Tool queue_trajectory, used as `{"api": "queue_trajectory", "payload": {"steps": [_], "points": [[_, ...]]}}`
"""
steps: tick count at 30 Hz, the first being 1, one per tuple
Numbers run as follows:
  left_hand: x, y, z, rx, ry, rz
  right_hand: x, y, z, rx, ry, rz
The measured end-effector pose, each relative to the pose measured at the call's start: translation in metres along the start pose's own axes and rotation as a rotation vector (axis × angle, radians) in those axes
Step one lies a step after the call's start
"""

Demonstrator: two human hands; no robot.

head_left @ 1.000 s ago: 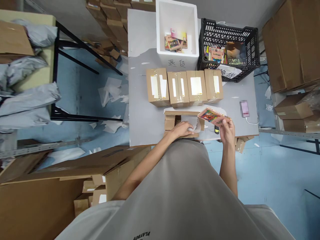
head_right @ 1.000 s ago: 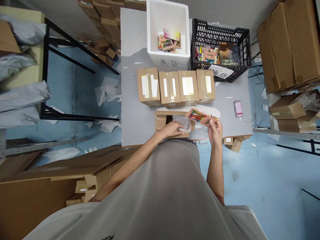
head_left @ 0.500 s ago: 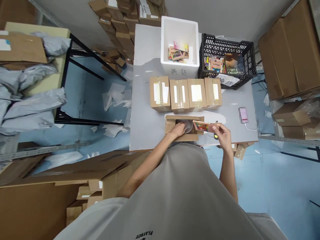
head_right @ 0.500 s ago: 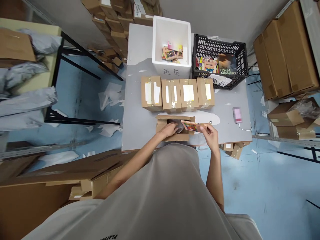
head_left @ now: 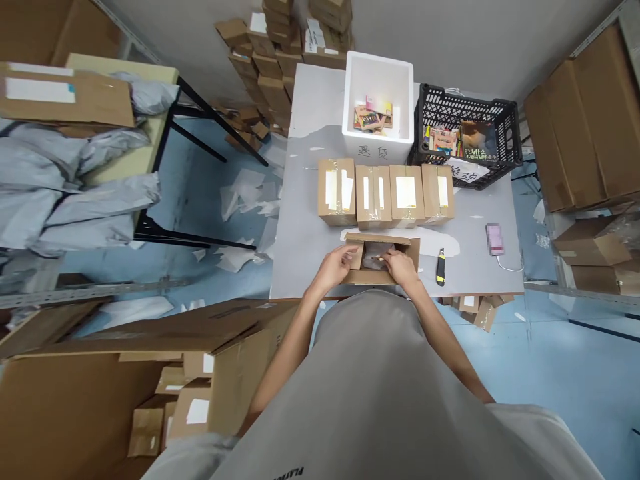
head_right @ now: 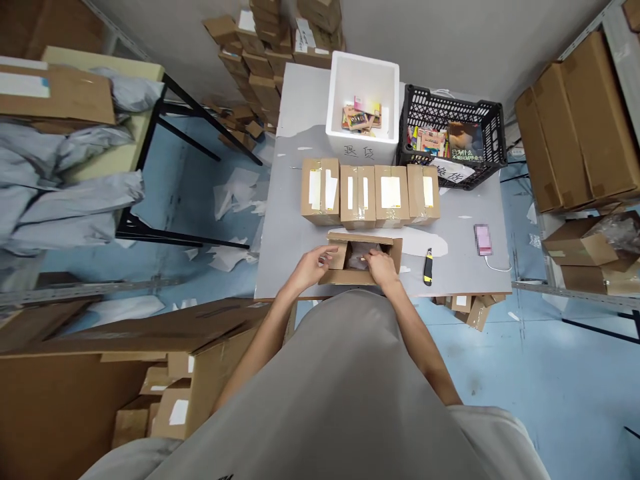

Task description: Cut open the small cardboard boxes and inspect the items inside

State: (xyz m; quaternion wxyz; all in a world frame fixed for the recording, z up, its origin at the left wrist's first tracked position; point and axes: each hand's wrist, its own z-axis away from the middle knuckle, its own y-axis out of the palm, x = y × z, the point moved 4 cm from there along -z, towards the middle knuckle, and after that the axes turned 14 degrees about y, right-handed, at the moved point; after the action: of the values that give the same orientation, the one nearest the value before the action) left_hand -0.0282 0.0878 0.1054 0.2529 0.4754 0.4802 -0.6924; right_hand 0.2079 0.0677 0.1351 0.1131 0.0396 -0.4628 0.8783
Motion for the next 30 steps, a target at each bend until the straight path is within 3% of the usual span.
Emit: {"api": "queue_trajectory", "payload": {"steps": [3, 7, 10, 13, 18, 22, 26, 30], "points": [[-0.016, -0.003, 0.004, -0.028, 0.036, 0.047, -0.006, -0.022, 0.024, -0.136, -0.072, -0.139], [-0.052, -0.001, 0.005, 0.024, 0.139, 0.177, -0.018, -0.067, 0.055, -0.27, -0.239, -0.559], [-0.077, -0.001, 0.0, 0.09, 0.168, 0.214, -0.016, -0.091, 0.055, -0.282, -0.241, -0.829], [-0.09, -0.005, -0.006, 0.098, 0.222, 0.257, -0.008, -0.101, 0.042, -0.315, -0.192, -1.01], [-0.081, -0.018, -0.007, -0.1, 0.173, 0.468, -0.005, -0.095, 0.033, -0.479, -0.123, -1.279], [-0.072, -0.024, 0.002, -0.288, 0.112, 0.576, 0.007, -0.067, 0.035, -0.37, -0.134, -1.378], [-0.068, -0.021, 0.011, -0.326, 0.063, 0.615, 0.026, -0.041, 0.04, -0.311, -0.113, -1.38], [-0.065, -0.016, 0.021, -0.379, 0.071, 0.646, 0.038, -0.039, 0.055, -0.515, -0.043, -1.239]]}}
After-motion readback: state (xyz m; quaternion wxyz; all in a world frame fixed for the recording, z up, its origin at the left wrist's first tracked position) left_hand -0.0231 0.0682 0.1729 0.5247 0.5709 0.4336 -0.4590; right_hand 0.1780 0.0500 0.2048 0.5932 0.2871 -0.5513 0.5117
